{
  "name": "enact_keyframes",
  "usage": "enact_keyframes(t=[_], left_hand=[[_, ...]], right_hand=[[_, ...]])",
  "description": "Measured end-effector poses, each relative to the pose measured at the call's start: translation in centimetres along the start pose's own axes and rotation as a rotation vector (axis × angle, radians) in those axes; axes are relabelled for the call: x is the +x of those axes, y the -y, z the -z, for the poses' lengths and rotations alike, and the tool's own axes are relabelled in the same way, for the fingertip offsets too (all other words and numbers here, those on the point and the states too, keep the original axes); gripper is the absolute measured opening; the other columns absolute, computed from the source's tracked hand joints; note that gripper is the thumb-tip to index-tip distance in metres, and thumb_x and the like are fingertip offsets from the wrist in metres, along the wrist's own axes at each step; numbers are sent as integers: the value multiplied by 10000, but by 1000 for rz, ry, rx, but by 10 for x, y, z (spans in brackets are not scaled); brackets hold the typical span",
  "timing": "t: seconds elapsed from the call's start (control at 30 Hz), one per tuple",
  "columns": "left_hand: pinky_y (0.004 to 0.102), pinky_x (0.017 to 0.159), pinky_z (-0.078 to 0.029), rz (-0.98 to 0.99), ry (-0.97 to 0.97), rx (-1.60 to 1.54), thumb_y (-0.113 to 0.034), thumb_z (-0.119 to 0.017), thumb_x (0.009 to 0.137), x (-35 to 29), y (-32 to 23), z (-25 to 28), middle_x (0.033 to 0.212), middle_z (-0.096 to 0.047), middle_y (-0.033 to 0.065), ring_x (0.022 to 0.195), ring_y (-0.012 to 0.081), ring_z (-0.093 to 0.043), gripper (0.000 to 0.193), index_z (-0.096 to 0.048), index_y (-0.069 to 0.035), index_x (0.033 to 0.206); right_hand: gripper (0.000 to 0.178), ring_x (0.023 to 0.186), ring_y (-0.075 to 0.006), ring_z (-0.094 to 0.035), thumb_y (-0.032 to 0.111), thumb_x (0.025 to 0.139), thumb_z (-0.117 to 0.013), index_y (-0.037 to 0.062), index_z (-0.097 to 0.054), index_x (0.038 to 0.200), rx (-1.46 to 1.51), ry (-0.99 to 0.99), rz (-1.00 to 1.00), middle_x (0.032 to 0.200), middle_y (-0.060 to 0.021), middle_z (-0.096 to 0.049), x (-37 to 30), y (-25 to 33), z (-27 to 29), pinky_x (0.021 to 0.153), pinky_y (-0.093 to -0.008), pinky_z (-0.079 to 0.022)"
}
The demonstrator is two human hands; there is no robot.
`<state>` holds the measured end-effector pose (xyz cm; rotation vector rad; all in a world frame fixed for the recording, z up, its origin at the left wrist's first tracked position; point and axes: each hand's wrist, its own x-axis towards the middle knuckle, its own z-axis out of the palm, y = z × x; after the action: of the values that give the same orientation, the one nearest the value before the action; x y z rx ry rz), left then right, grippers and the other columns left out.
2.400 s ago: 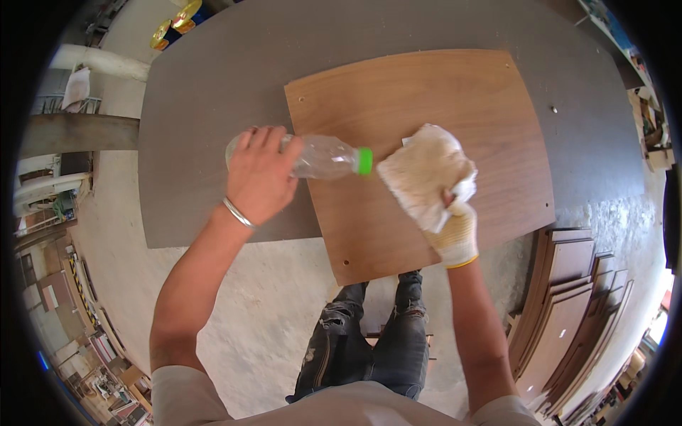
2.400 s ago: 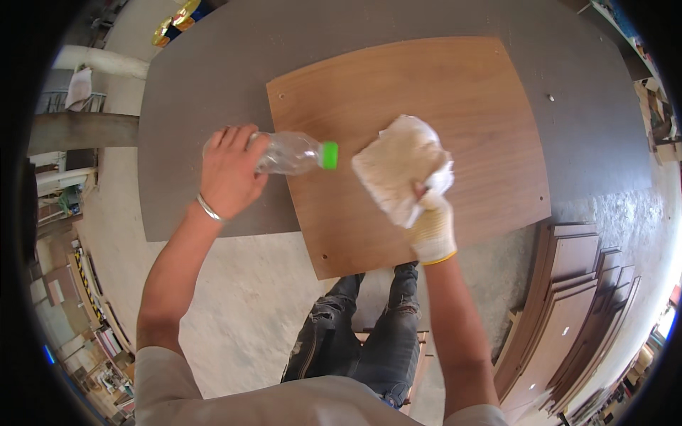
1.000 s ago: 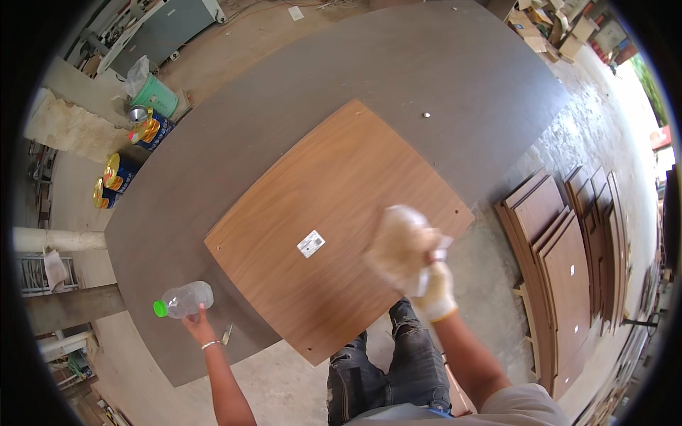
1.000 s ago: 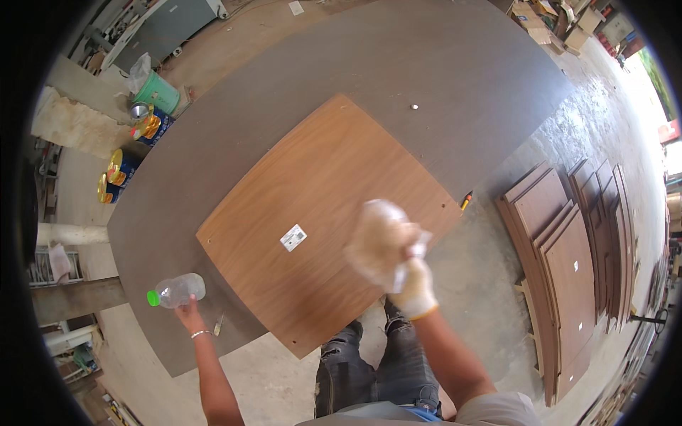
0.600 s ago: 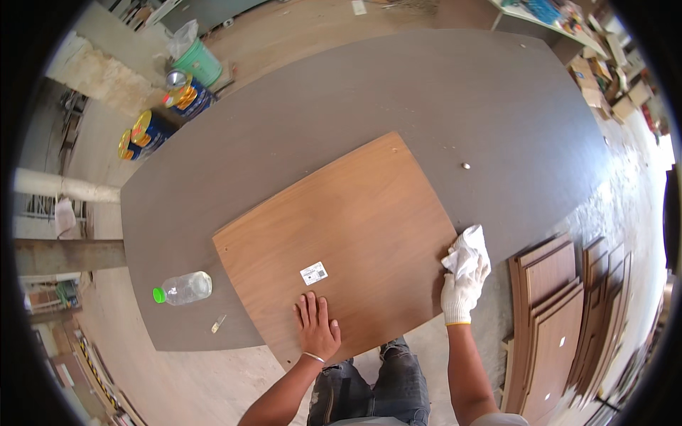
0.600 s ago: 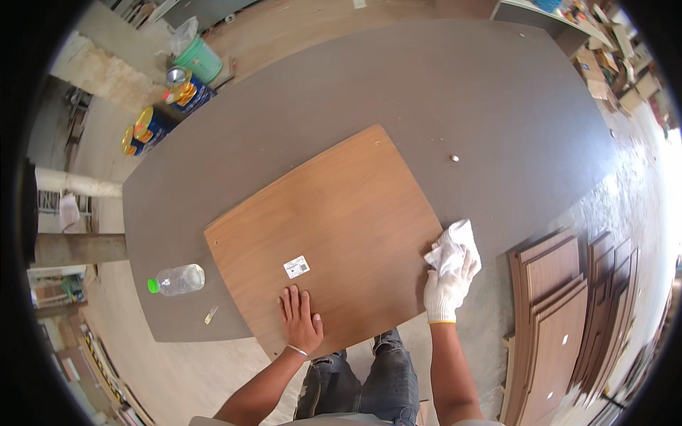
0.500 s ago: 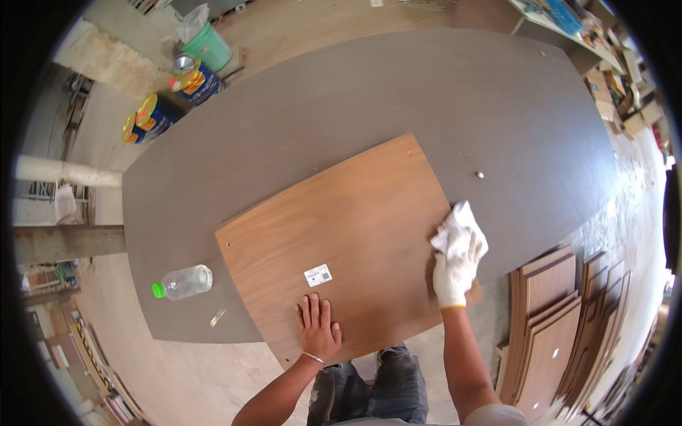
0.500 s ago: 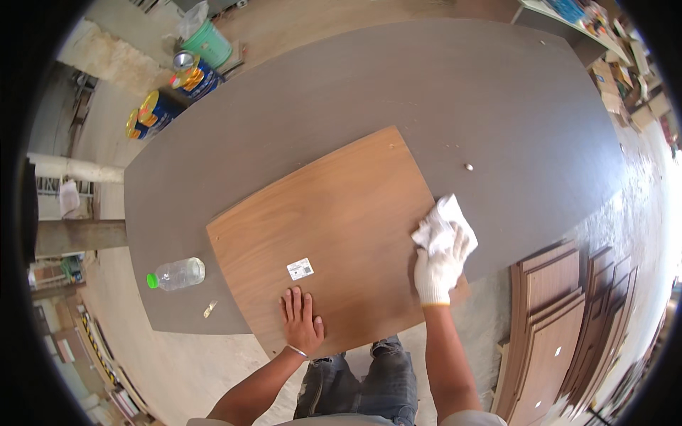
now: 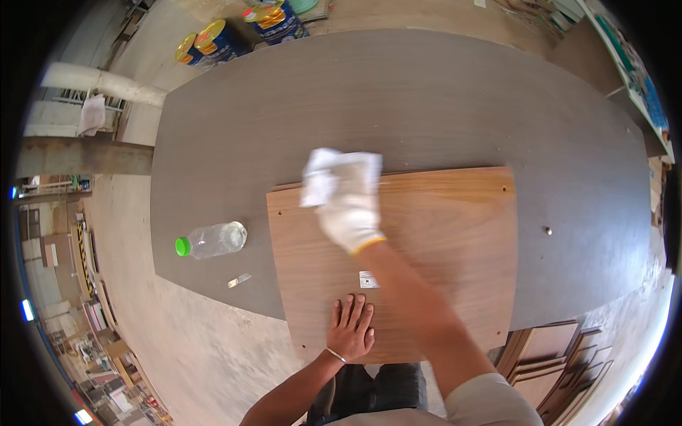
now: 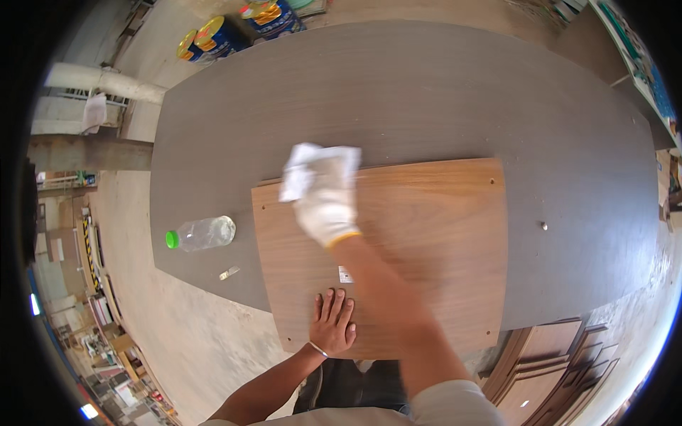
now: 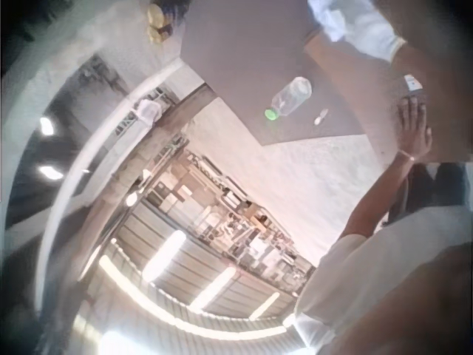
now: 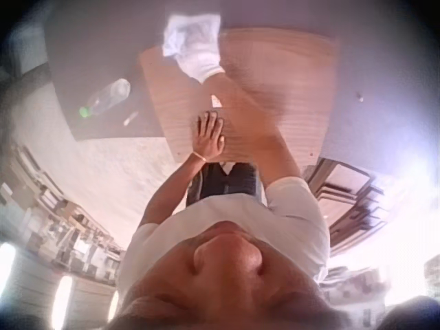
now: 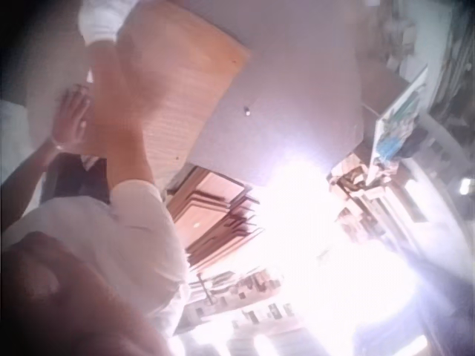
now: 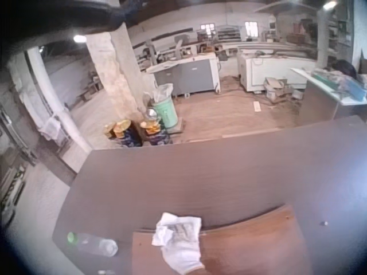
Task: The person wipes the surface of wooden panels with a white cloth, occasionally using a small metal tool to scrape edges. They handle multiple panels one at a time, flipping them over and moving them aside after cleaning.
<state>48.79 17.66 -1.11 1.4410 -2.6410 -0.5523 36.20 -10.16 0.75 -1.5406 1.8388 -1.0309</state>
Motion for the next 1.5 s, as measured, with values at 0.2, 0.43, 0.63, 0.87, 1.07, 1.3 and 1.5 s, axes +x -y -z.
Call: enact_keyframes(t=[0.2,0.43,0.63,0.87,1.07,1.3,1.5], left_hand=[[668,1210,-253,51,-16,-42,-313,-553,941,-15,6,1,1649,-371,220,1542,445,-299,583,-555,-43,1458],[654,1211,-265,-13,12,-85,-316,-566,936,-2,1,5,1653,-370,207,1550,425,-293,590,-553,-52,1464],[640,1219,-257,-6,2,-86,-327,-562,943,-8,9,3,1648,-381,198,1554,402,-296,575,-570,-64,1454],[609,1223,-263,-19,35,-152,-324,-581,930,1,5,15,1648,-387,176,1564,380,-279,617,-521,-65,1487],[595,1233,-260,-33,34,-168,-330,-611,922,-2,8,15,1617,-426,168,1548,375,-306,602,-545,-60,1456],[587,1231,-272,66,408,-382,-336,-641,903,-12,6,1,1614,-422,181,1552,375,-300,638,-531,-54,1465],[502,1262,-260,171,457,-514,-340,-663,876,-7,5,7,1670,-356,144,1570,334,-285,695,-497,-82,1500]], right_hand=[[471,1227,-303,-603,381,944,-654,52,-602,1277,-185,254,-68,1308,-149,-614,-4,-18,22,1061,-439,-474],[457,1213,-224,-558,393,961,-659,80,-594,1289,-230,-108,-55,1199,-82,-623,-9,-38,19,1061,-387,-441],[558,1460,-355,-407,292,891,-689,72,-577,1392,-360,409,54,1471,-124,-551,16,34,0,1215,-442,-342],[347,1261,-272,-548,203,976,-573,61,-654,1281,-1223,-57,-220,1330,-134,-590,-4,-114,141,1031,-408,-504],[582,1406,-349,-421,188,846,-718,47,-538,1380,-425,231,285,1399,-140,-547,-5,50,-76,1196,-415,-356],[494,1410,-408,-452,171,919,-647,58,-556,1392,-91,826,499,1438,-198,-548,-116,83,-67,1205,-487,-367],[406,1442,-317,-452,214,906,-624,58,-681,1276,-116,879,963,1393,-134,-623,-136,51,-65,1199,-500,-371]])
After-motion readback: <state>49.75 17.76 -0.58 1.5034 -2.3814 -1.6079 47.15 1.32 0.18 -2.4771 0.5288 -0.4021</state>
